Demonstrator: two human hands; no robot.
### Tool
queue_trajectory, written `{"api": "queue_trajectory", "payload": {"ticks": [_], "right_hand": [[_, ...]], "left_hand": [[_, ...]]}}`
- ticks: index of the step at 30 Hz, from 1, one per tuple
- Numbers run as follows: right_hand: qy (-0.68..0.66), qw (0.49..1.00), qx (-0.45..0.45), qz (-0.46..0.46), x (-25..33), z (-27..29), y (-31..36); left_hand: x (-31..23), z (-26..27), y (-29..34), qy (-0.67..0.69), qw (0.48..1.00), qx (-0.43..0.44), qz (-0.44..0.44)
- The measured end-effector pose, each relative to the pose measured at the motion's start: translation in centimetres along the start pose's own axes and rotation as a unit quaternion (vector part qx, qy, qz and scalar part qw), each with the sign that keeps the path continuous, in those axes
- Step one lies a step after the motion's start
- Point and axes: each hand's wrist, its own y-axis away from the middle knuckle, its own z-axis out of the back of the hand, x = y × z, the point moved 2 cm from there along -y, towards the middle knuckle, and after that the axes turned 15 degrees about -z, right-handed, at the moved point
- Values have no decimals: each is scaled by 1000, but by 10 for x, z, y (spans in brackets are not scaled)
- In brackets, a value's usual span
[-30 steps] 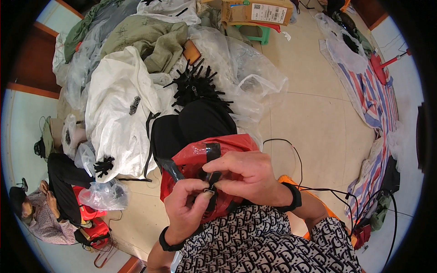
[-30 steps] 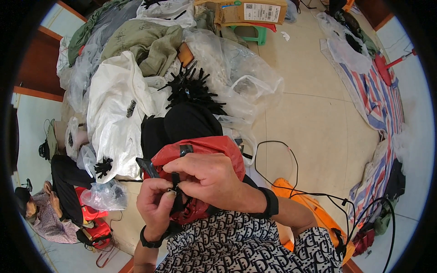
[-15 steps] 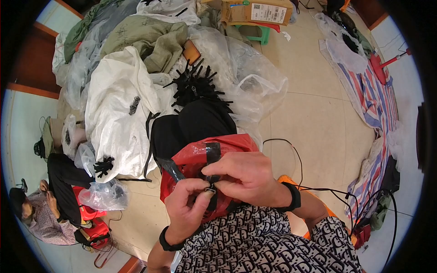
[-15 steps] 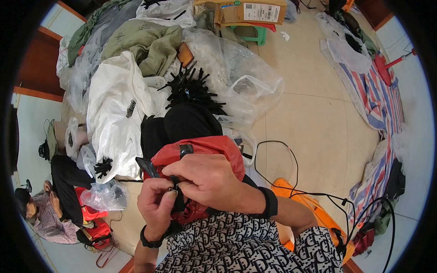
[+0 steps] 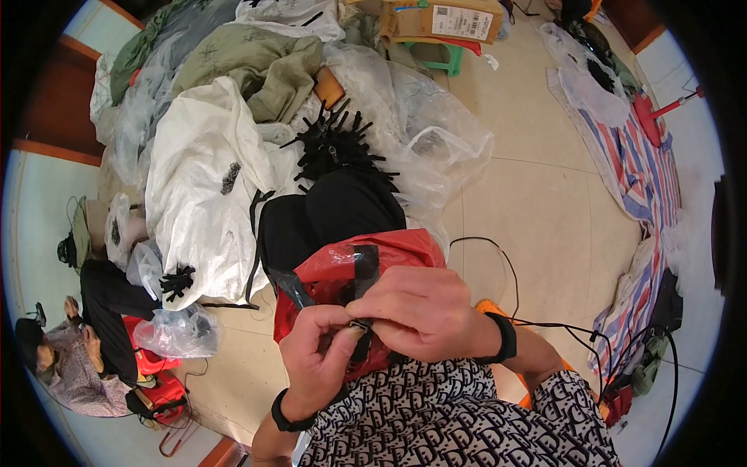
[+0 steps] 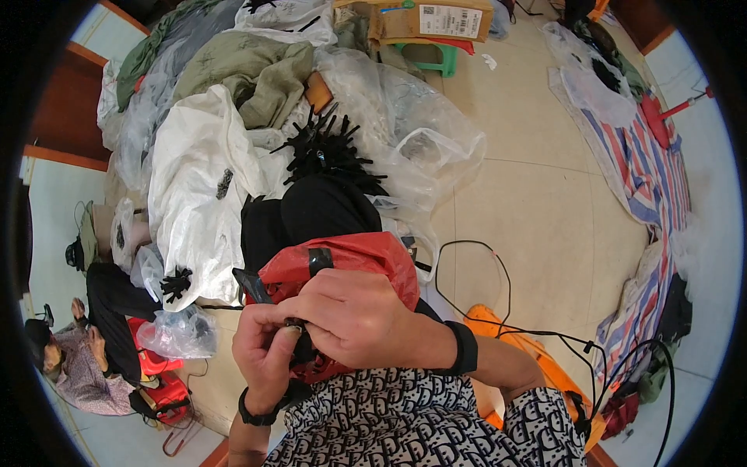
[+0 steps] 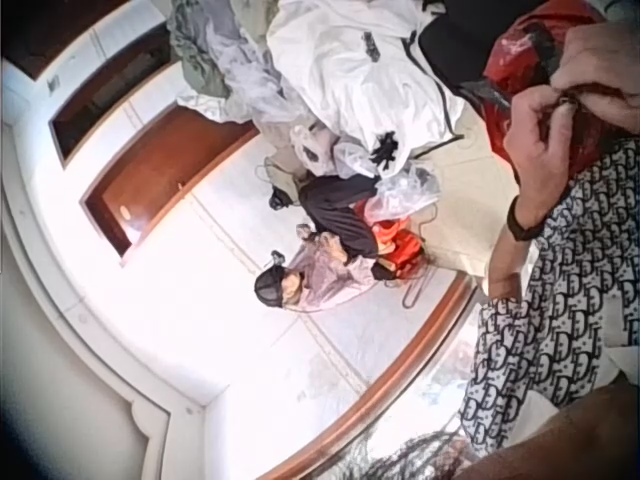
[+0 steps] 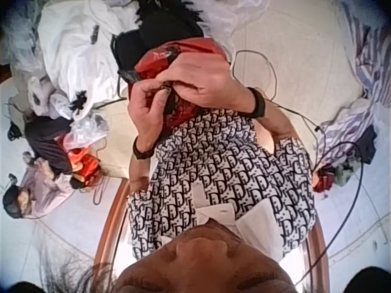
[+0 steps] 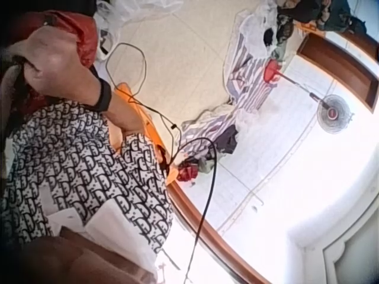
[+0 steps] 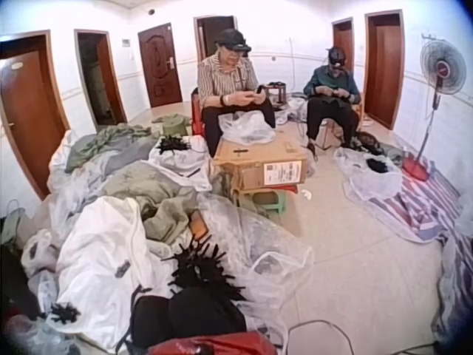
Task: Manually attaching small black plastic components or fasteners to a red and black fabric shoe upper.
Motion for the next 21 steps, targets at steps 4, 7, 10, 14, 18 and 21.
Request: {"api": "queue_trajectory", "payload": {"ticks": [4, 7, 10, 14, 18, 21], "right_hand": [[-10, 999, 20, -31, 6, 1, 0], [11, 1000, 10, -25, 4, -1, 2], [27, 1000, 9, -11, 3, -2, 3], [1, 999, 12, -44, -1, 0, 6], [-11, 997, -1, -73, -7, 1, 8], [-47, 993, 12, -107, -9, 1, 5]], "left_hand": [[-2, -1, -2, -6, 1000, -4, 2], [-4, 0, -3, -1, 999, -6, 38], [-7, 0, -5, 11, 997, 1, 82], [-12, -1, -8, -46, 998, 24, 48], [-10, -2, -7, -48, 997, 47, 41], [-4, -3, -1, 6, 999, 44, 22]]}}
